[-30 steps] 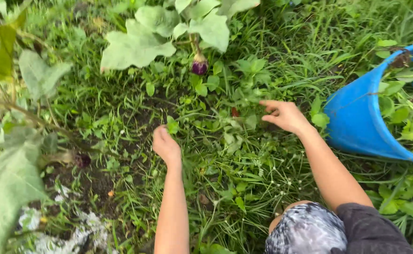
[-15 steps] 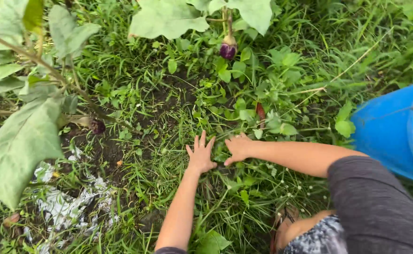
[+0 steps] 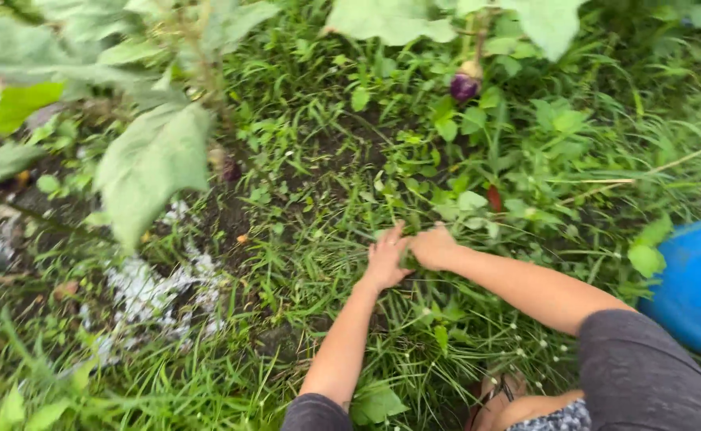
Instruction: Weeding around eggplant plants in a garden and placing the weeds into a blue bucket.
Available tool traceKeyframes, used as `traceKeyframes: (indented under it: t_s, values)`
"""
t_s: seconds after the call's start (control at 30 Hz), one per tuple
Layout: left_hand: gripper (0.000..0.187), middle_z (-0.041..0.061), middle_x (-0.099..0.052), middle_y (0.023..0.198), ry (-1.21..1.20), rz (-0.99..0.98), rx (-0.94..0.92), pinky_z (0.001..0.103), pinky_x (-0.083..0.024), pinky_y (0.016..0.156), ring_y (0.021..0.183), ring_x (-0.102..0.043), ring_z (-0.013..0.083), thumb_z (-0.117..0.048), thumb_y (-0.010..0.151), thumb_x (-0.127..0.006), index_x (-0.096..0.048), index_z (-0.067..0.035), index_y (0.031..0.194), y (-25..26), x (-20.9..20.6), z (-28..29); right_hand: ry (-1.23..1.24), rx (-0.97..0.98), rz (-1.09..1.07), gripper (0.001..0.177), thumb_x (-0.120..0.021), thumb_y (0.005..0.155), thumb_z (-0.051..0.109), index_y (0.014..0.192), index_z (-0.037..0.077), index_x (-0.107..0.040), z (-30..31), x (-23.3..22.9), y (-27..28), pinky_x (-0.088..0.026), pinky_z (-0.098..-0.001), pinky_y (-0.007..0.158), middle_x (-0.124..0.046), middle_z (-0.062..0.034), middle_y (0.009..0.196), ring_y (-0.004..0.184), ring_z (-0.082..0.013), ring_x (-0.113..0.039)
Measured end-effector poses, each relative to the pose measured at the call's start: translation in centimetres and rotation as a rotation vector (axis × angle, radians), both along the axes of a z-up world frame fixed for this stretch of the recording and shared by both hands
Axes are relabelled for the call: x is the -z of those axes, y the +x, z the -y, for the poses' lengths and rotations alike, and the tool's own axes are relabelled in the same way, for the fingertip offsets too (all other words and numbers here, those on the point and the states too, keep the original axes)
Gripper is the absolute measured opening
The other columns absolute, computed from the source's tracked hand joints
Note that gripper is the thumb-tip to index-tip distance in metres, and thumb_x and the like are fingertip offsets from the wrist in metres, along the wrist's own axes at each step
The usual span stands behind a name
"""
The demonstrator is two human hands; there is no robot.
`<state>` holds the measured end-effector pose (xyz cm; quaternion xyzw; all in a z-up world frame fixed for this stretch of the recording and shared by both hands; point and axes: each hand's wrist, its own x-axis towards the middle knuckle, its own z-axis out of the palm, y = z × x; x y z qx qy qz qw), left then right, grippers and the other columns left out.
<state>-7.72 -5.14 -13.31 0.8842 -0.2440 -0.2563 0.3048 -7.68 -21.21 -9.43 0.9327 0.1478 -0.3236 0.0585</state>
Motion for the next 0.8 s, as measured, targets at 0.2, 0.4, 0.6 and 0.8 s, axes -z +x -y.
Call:
traceKeyframes:
  t_s: [0.2, 0.4, 0.6, 0.8]
  values:
    - [0.076, 0.008, -0.047, 0.158, -0.136, -0.018, 0.027, 0.066, -0.019, 0.122, 0.155, -0.024, 0.0327, -0.012, 0.080, -0.079, -0.049, -0.019, 0.150, -2.0, 7.7, 0.7, -0.045, -0.184, 0.094, 0.030, -0.060, 0.088, 0.018, 0.116, 0.013, -0.068, -0.2, -0.8, -1.8, -0.048, -0.0533, 0.092, -0.074, -0.0118, 0.108, 0.099, -0.0296, -0.073]
    - [0.039, 0.016, -0.076, 0.116, -0.736, -0.210, -0.443, 0.046, -0.055, 0.098, 0.106, -0.069, 0.0306, -0.008, 0.089, -0.064, -0.066, -0.010, 0.128, -0.5, 4.9, -0.8, 0.273, 0.128, 0.183, 0.013, -0.056, 0.093, 0.017, 0.101, 0.013, -0.067, -4.2, -13.4, 2.2, -0.056, -0.0514, 0.075, -0.073, -0.0180, 0.088, 0.084, -0.0388, -0.072]
    - [0.036, 0.014, -0.073, 0.120, -0.391, -0.122, -0.615, 0.044, -0.055, 0.096, 0.109, -0.070, 0.0267, -0.036, 0.105, -0.053, -0.066, -0.009, 0.126, 3.5, -1.1, -8.3, 0.535, 0.106, 0.283, 0.017, -0.065, 0.089, 0.018, 0.105, 0.012, -0.068, -5.1, -10.2, 6.2, -0.053, -0.0514, 0.083, -0.072, -0.0186, 0.097, 0.098, -0.0402, -0.067]
    - [0.107, 0.018, -0.019, 0.163, 0.367, -0.233, -0.462, 0.070, -0.026, 0.107, 0.146, -0.027, 0.0404, -0.054, 0.076, -0.087, -0.023, -0.019, 0.154, 1.9, -5.7, -11.6, 0.508, -0.099, 0.236, 0.078, -0.091, 0.061, 0.045, 0.129, 0.019, -0.064, -7.8, -3.7, 4.4, -0.041, -0.0505, 0.108, -0.047, -0.0154, 0.146, 0.131, -0.0358, -0.044]
